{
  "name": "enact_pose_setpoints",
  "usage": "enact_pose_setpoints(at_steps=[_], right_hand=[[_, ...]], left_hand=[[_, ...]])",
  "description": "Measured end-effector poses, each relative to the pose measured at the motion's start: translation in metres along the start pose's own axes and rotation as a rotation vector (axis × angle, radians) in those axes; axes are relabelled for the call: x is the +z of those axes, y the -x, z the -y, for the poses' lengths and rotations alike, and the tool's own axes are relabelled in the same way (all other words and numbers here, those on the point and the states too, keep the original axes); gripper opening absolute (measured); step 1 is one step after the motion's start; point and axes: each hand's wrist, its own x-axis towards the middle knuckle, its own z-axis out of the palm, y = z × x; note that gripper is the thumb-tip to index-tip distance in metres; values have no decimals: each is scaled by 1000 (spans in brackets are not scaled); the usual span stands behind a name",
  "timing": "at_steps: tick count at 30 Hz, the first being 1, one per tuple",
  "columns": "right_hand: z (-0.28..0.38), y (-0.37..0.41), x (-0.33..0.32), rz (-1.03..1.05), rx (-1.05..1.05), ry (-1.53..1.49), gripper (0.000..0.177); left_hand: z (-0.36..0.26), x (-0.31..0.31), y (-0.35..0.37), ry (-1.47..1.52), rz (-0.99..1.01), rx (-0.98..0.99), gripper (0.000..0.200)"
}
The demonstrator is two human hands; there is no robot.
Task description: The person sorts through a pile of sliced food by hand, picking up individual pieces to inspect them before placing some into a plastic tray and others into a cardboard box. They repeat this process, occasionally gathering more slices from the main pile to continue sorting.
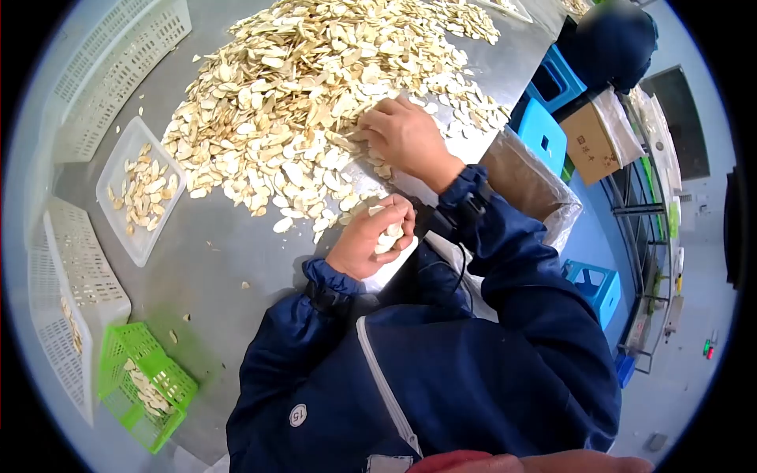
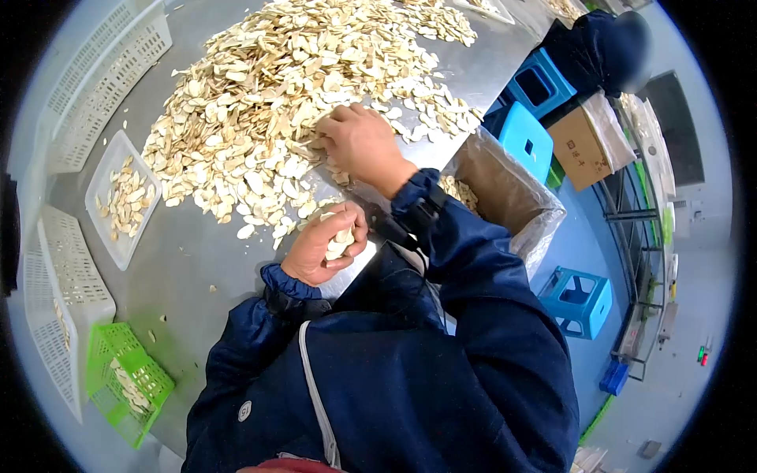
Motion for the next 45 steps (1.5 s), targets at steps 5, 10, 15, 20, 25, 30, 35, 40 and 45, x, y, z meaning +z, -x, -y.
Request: enact_pose_setpoints(at_steps=[5,10,15,20,25,30,35,40,45], right_hand=[[-15,34,-44,276,605,-453,20],[-32,65,-40,234,651,-990,30],[-13,73,-58,254,531,-891,27],[-7,81,-63,168,266,-735,27],[-33,90,-45,162,91,-360,24],[-39,65,-46,103,254,-293,21],[-30,14,2,-101,50,-128,25],[-36,19,-4,26,51,-57,19],[-37,36,-8,-32,78,-131,17]], left_hand=[[1,4,-1,23,3,4,18],[3,2,-2,19,-12,64,25],[3,-2,-3,73,-23,68,32],[3,6,-2,70,-105,73,37],[5,-7,-3,81,-21,69,36],[2,1,0,-8,-32,79,29],[4,-3,-2,-17,-18,90,20],[2,0,-3,22,-18,93,16],[3,3,-4,-16,-16,127,20]])
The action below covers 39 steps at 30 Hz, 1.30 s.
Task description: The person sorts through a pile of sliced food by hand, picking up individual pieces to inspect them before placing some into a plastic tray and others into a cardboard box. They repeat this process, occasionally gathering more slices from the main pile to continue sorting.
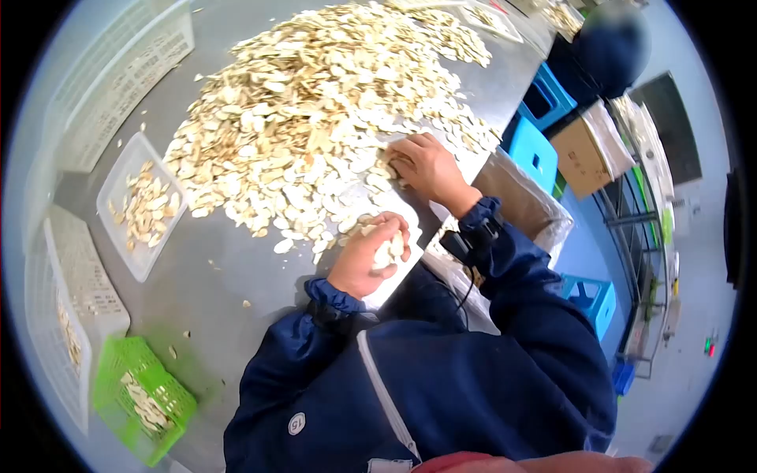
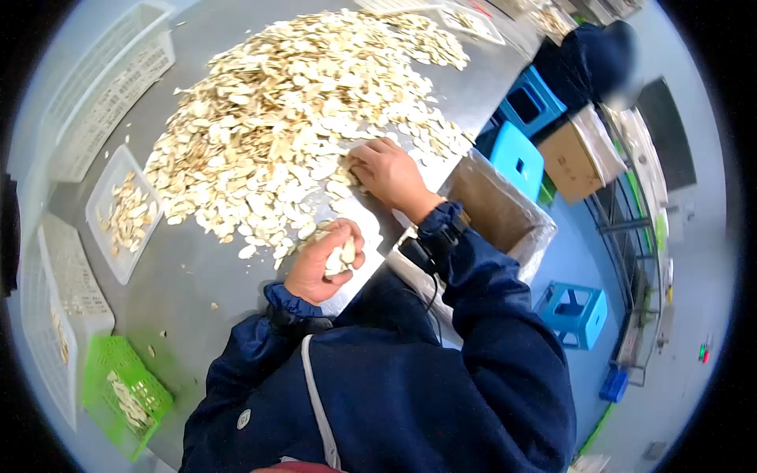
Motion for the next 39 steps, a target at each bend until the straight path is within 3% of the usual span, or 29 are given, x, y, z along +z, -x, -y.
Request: enact_pose_setpoints(at_steps=[4,7,10,13,15,19,21,23,27,30,31,32,34,36,37,38,39], right_hand=[[5,-9,-5,73,-30,-20,21],[3,-15,-7,102,-93,-22,21],[8,-24,-10,233,-5,-12,18],[22,-35,-28,336,-29,14,20],[37,-47,-36,458,79,-25,21],[91,-98,-42,729,-86,-43,22],[144,-126,-39,776,-112,-63,33],[171,-135,-25,562,-96,-662,49],[201,-137,-39,513,-169,-833,60],[176,-112,-68,547,-100,-925,63],[157,-106,-78,450,-144,-970,64],[134,-96,-88,296,-56,-951,65],[94,-75,-102,-13,-12,-1049,59],[64,-44,-112,-184,143,-844,50],[54,-25,-110,-213,230,-697,45],[38,-4,-105,-157,285,-539,37],[23,19,-92,-83,190,-243,35]], left_hand=[[2,-1,1,27,-41,-13,20],[4,-5,2,-145,-29,75,22],[12,-12,-3,-194,72,103,25],[11,-10,-5,-98,19,-54,25],[13,-8,-5,-86,28,-61,22],[12,-6,-4,-52,17,-75,18],[10,-7,-4,-67,16,-85,17],[14,-13,-11,-90,13,-81,17],[15,-13,-9,-76,15,-70,18],[19,-15,-12,-23,37,-34,25],[21,-15,-11,7,36,-37,27],[18,-19,-12,74,50,-94,24],[10,-19,5,-620,169,289,46],[5,-21,5,-792,214,369,46],[5,-22,3,-939,258,518,36],[6,-20,-1,-477,201,225,23],[6,-16,-2,-31,113,-77,20]])
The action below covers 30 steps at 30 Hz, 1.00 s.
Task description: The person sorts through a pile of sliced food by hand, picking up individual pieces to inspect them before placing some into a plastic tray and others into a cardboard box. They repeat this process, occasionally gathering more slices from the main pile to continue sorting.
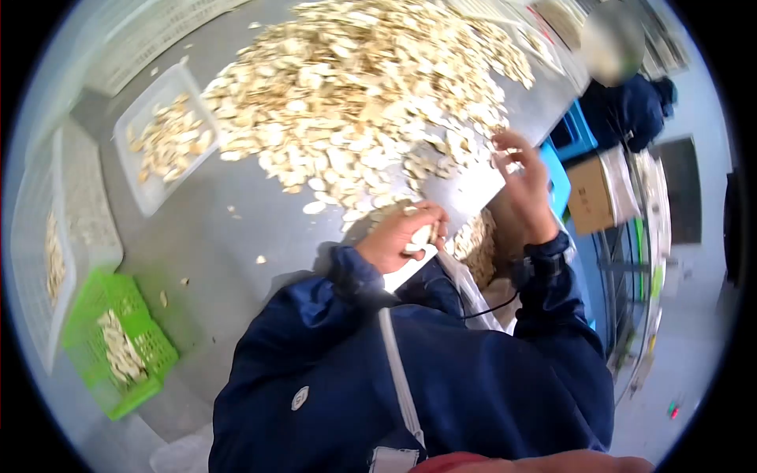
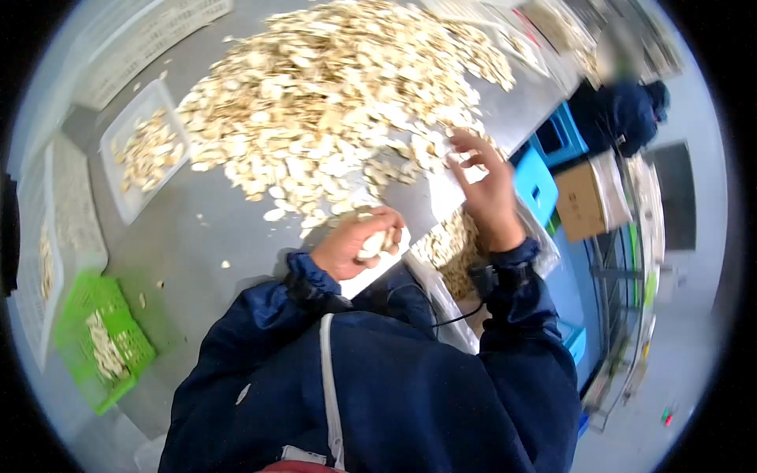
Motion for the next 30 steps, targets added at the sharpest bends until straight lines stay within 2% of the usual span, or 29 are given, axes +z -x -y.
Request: enact_pose_setpoints(at_steps=[1,2,3,4,5,6,8,10,11,12,14,16,18,22,24,28,29,30], right_hand=[[7,19,7,32,-101,151,37],[5,34,13,178,-212,213,39],[6,52,23,249,-182,192,40],[-1,61,30,281,-330,190,39],[-10,70,36,303,-319,187,37],[-15,76,39,327,-311,181,35],[-28,73,39,197,-202,195,25],[-45,62,35,26,-144,313,23],[-46,56,35,-13,-122,346,20],[-43,51,40,-2,-116,300,20],[-33,41,55,26,-99,209,21],[-15,33,73,98,-264,162,34],[-10,32,79,137,-382,198,37],[-38,33,60,124,-256,220,22],[-38,34,45,8,-95,122,21],[-52,6,28,-45,171,321,21],[-63,0,32,-33,190,341,24],[-71,-6,37,-47,104,365,25]], left_hand=[[-5,7,4,8,-19,-8,21],[-4,5,3,-205,13,66,20],[-2,7,2,-200,-18,77,20],[-2,10,2,-196,-49,88,20],[-7,15,4,-42,-63,-10,19],[-8,17,4,-47,-61,-7,19],[-11,18,5,-35,-101,-55,20],[-7,16,5,-215,-78,26,20],[-8,16,4,-211,-70,27,20],[-8,15,4,-208,-62,29,21],[-9,14,4,-16,-63,-66,21],[-8,15,3,4,-71,-60,21],[-8,15,4,4,-86,-55,20],[-9,13,4,22,-43,-66,19],[-8,10,3,21,-28,-55,19],[-10,15,3,15,-75,-60,19],[-9,14,3,17,-68,-56,19],[-8,13,3,17,-61,-50,19]])
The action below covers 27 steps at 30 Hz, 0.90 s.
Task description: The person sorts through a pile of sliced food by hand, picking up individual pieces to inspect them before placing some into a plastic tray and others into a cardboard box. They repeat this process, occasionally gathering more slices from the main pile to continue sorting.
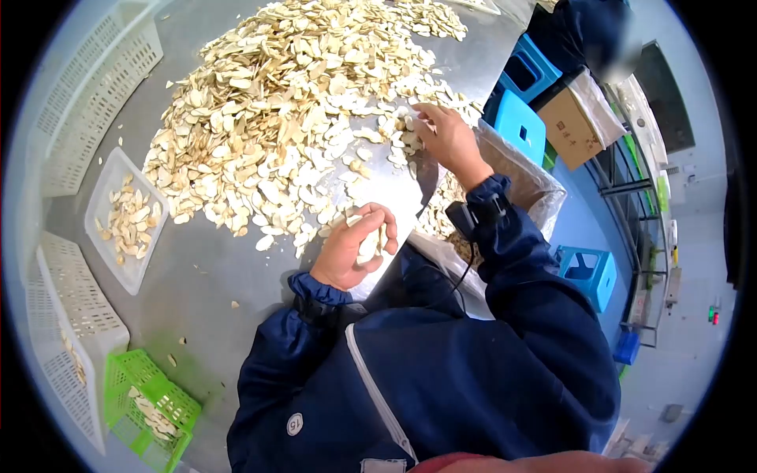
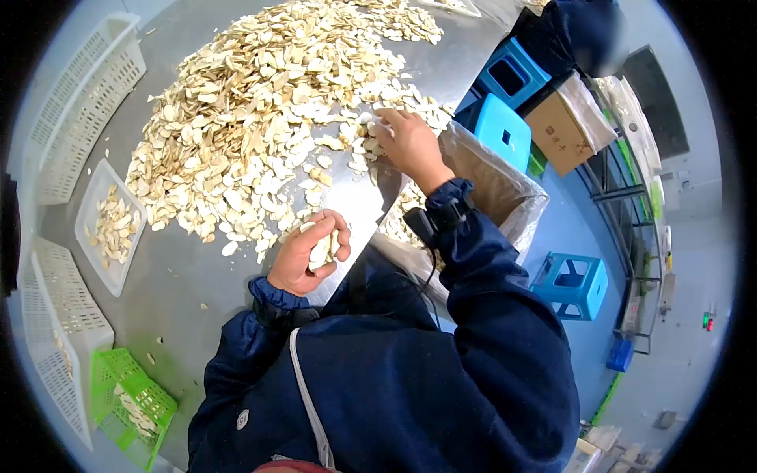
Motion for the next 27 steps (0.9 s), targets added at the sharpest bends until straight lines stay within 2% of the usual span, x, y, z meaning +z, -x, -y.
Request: enact_pose_setpoints(at_steps=[3,7,10,14,17,20,23,26,27], right_hand=[[-9,-13,21,-59,-230,46,28],[-7,-16,13,64,-217,49,25],[-12,-15,11,168,-54,13,24],[-9,-17,1,225,11,-20,25],[-7,-19,-7,247,-1,82,27],[-13,-12,-3,67,-46,288,23],[-2,-16,-3,-6,23,173,20],[17,-16,6,190,67,218,20],[20,-16,8,178,57,218,20]], left_hand=[[0,-3,0,-5,10,12,19],[-3,2,2,-16,-13,-25,18],[-3,5,2,-52,-29,-3,19],[-2,2,1,-40,-16,0,19],[0,-1,1,-15,3,4,19],[0,0,1,-13,-3,0,20],[-2,3,2,-20,-20,-6,20],[-2,4,2,-23,-24,-6,20],[-3,3,1,-21,-14,-6,21]])
